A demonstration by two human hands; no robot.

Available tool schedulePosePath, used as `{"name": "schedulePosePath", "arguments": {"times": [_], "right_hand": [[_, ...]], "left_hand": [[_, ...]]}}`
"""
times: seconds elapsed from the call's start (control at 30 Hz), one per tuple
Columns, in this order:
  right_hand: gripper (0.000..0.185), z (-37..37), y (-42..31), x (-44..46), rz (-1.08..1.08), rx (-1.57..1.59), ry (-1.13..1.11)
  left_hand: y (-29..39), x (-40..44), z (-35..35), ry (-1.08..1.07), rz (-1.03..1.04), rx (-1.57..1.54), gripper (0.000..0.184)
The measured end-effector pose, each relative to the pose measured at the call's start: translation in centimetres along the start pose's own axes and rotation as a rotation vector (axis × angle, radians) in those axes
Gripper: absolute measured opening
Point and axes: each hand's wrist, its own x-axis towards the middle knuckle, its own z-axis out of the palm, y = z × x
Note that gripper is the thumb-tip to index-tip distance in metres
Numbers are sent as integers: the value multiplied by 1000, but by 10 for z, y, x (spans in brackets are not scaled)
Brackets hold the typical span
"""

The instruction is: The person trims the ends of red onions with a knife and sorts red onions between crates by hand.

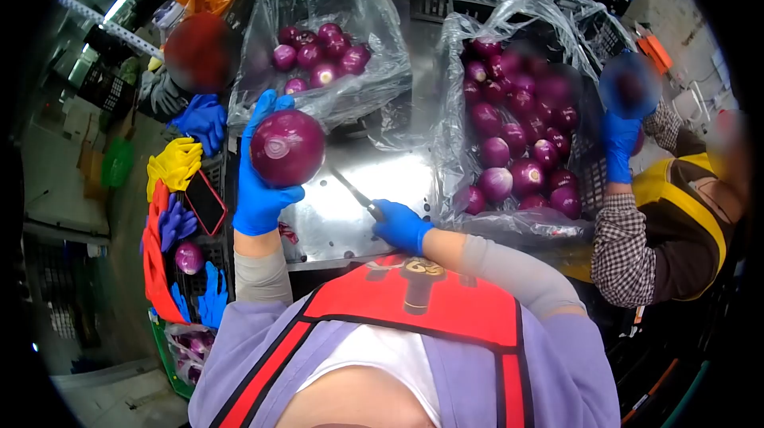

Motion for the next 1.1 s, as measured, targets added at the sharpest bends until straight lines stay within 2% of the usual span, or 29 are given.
{"name": "schedulePosePath", "arguments": {"times": [0.03,0.17,0.23,0.27,0.33,0.37,0.4,0.43,0.47,0.5,0.53,0.57,0.63,0.7,0.73,0.8,0.83,0.9,0.93,1.0,1.1], "right_hand": [[49,4,11,8,-38,-167,31],[54,12,25,21,-78,-331,87],[63,12,17,16,-288,-396,239],[63,9,11,10,-287,-394,243],[66,-6,-23,-18,-263,-196,-6],[60,-17,-43,-31,-333,-166,-134],[53,-34,-74,-53,-148,56,-341],[50,-52,-98,-73,-256,24,-354],[47,-68,-103,-85,-428,-5,-283],[44,-82,-108,-97,-500,18,-120],[44,-100,-101,-100,-598,-88,88],[46,-116,-105,-107,-540,-28,273],[40,-150,-81,-99,-508,-5,541],[38,-172,-55,-92,-451,16,716],[38,-176,-39,-89,-445,-12,753],[37,-180,0,-76,-462,-11,778],[36,-177,-7,-82,-359,-204,755],[35,-170,-22,-84,-386,-276,724],[34,-169,-26,-85,-364,-313,699],[36,-165,-18,-83,-321,-488,666],[36,-161,-16,-84,-236,-676,496]], "left_hand": [[1,-1,0,6,1,36,116],[-2,1,4,5,39,57,115],[-5,5,3,1,52,93,115],[-6,9,2,-4,62,128,114],[-10,19,-2,0,47,102,114],[-12,26,-5,13,32,78,113],[-10,37,-12,43,14,103,110],[-10,49,-20,88,39,139,100],[-19,66,-39,136,25,133,88],[-29,84,-58,254,-58,169,79],[-29,101,-65,362,-164,176,75],[-38,118,-77,387,-191,261,72],[-70,149,-114,281,-202,416,78],[-105,172,-150,273,-315,714,84],[-117,177,-156,295,-349,820,88],[-142,194,-181,209,-466,1053,90],[-146,199,-181,202,-514,1193,91],[-181,211,-216,187,-622,1410,92],[-166,211,-193,157,-671,1517,93],[-181,220,-200,145,-812,1639,92],[-202,224,-213,164,-758,1758,94]]}}
